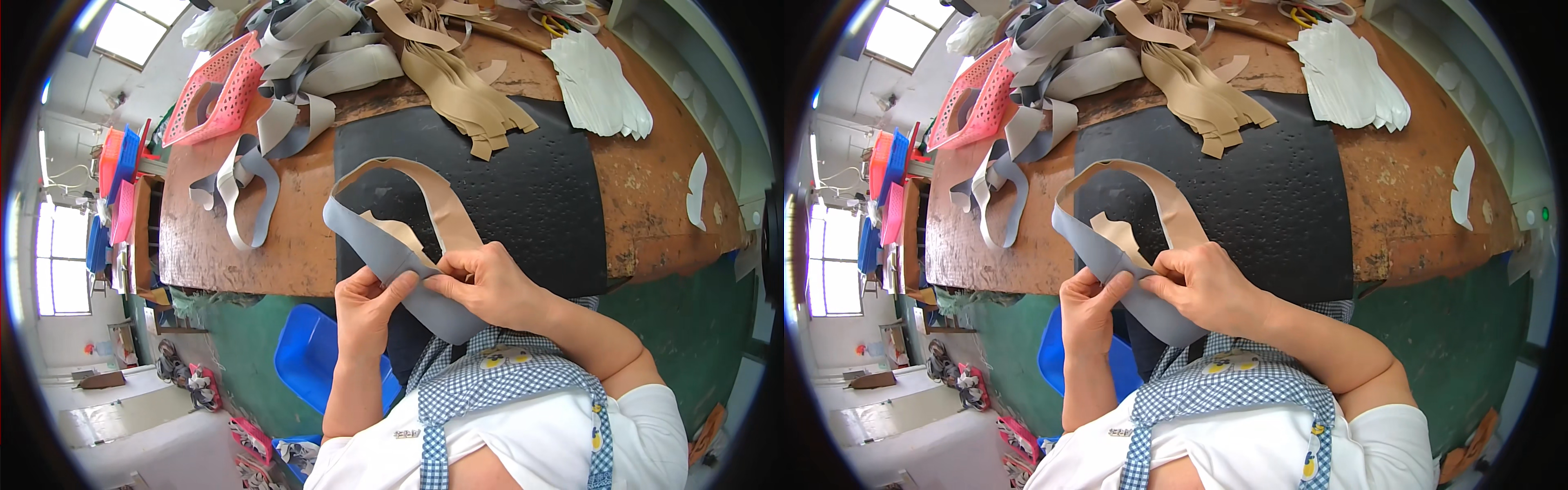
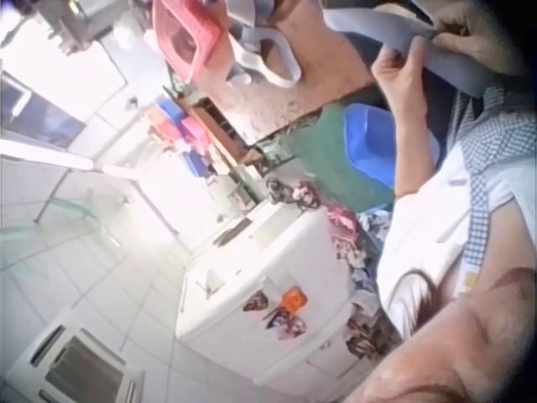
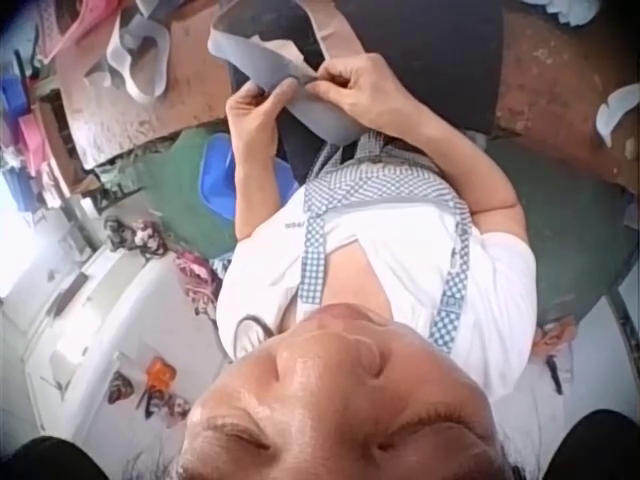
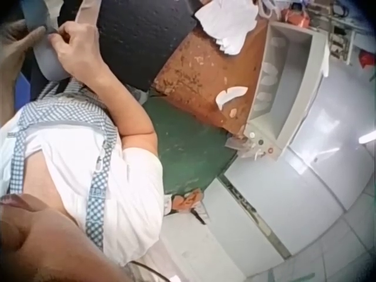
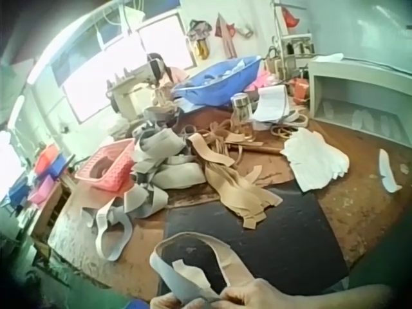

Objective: Manually aligning shoe upper components and feeding them into a gluing or heat-press machine.

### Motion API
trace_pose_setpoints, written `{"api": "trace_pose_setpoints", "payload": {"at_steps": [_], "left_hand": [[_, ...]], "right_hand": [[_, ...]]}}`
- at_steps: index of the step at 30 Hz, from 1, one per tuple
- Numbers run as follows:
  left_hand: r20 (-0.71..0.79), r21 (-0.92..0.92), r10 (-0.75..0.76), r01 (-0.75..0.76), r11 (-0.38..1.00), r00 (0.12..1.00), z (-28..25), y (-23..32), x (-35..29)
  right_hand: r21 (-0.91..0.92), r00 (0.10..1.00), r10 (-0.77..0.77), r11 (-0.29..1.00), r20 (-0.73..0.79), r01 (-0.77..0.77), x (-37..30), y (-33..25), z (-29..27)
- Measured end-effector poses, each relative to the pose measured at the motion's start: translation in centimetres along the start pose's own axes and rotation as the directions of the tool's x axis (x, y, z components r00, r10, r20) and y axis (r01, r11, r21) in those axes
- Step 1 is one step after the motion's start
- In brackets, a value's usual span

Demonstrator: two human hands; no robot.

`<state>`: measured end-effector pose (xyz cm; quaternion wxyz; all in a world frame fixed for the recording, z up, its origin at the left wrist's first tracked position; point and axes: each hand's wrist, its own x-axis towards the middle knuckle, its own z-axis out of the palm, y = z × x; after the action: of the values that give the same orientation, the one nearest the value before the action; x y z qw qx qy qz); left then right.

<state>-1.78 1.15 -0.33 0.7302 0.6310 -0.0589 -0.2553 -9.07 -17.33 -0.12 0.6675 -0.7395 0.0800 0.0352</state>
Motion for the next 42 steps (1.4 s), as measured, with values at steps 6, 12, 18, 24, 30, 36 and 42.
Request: {"api": "trace_pose_setpoints", "payload": {"at_steps": [6, 12, 18, 24, 30, 36, 42], "left_hand": [[-0.023, -0.027, -0.025, 0.024, 0.999, 0.999, -0.6, 0.5, 0.7], [0.008, -0.014, -0.041, 0.041, 0.999, 0.999, -0.3, 0.8, 0.6], [0.018, 0.000, -0.031, 0.031, 1.000, 0.999, -0.4, 1.0, 0.7], [0.018, 0.034, -0.010, 0.009, 0.999, 1.000, -0.3, 1.1, 0.8], [0.018, 0.055, -0.003, 0.002, 0.998, 1.000, -0.3, 0.9, 0.8], [0.029, 0.044, -0.027, 0.026, 0.999, 0.999, -0.2, 0.9, 0.8], [-0.047, 0.007, 0.036, -0.036, 0.999, 0.998, -0.6, 0.9, 1.5]], "right_hand": [[-0.046, 0.998, -0.030, 0.998, 0.059, 0.033, -0.1, -0.3, -0.1], [-0.012, 0.998, -0.050, 0.999, 0.046, 0.050, 0.4, -0.5, 0.1], [0.001, 0.997, -0.070, 0.998, 0.032, 0.070, 0.6, -0.1, 0.4], [-0.006, 0.995, -0.090, 0.996, 0.031, 0.090, 0.6, -0.1, 0.5], [0.083, 0.999, -0.005, 0.997, 0.033, 0.002, 0.8, -0.1, 0.4], [0.064, 0.996, -0.093, 0.994, 0.018, 0.091, 1.0, 0.5, 0.4], [0.017, 0.984, -0.180, 0.983, -0.011, 0.180, 0.9, 0.2, 0.2]]}}
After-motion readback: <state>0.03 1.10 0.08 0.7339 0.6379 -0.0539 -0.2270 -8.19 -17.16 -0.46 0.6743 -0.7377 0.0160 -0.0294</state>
